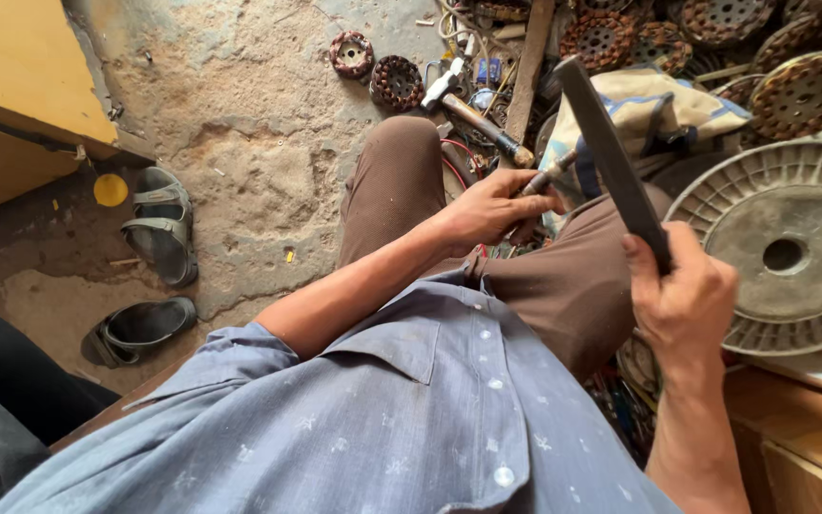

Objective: The person sits on the floor in a workshop and uses a hammer and metal rod to tap and adjust a motor rotor. They then retrieve a wrapped rotor from a shelf, unwrap it, and fit the metal rod into its center before placing it on the floor.

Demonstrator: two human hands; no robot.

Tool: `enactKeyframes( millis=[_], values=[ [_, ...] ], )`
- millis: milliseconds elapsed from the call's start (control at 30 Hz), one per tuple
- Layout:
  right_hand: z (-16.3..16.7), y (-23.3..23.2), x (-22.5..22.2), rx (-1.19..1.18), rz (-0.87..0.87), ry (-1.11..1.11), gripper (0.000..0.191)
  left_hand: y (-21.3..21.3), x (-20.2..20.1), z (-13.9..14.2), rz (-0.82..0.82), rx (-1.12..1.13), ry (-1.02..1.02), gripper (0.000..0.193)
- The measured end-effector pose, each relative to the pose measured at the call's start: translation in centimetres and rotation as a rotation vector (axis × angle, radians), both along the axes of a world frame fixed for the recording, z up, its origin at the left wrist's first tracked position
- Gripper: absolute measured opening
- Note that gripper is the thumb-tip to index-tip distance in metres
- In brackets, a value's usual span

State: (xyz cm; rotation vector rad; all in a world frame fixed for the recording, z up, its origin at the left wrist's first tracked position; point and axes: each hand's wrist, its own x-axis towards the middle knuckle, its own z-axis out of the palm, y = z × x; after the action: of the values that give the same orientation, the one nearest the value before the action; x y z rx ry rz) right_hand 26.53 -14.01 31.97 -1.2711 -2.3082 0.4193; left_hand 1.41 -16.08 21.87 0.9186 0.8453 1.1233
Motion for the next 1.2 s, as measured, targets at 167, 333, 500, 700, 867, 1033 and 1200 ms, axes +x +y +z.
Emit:
enactKeyframes(
  millis=[167,333,500,700,867,1033,1200],
  values=[
    [-0.5,-1.0,-1.2,-0.020,-0.005,0.727,0.042,-0.2,-0.4,-0.3,0.042,0.022,0.085,0.027],
    [-1.8,-0.4,-0.4,0.083,0.133,-0.149,0.032,-0.7,0.2,-1.0,0.126,-0.064,0.326,0.024],
    [-2.6,-0.2,0.7,0.022,-0.002,0.679,0.029,-0.3,0.9,-0.7,0.116,0.146,0.384,0.021],
    [-4.5,0.5,0.8,-0.059,0.052,-0.126,0.036,-0.5,0.5,0.7,0.152,0.108,0.571,0.020],
    [-2.4,0.2,1.9,-0.078,-0.009,0.123,0.043,-0.7,-0.6,1.8,0.161,0.065,0.464,0.021],
    [-2.4,-0.2,1.5,-0.022,-0.039,0.435,0.036,-0.8,-0.7,2.1,0.146,-0.016,0.330,0.022],
    [-4.3,-0.9,-0.2,-0.009,0.052,-0.030,0.028,-0.7,-0.2,0.9,0.259,0.128,0.569,0.023]
  ],
)
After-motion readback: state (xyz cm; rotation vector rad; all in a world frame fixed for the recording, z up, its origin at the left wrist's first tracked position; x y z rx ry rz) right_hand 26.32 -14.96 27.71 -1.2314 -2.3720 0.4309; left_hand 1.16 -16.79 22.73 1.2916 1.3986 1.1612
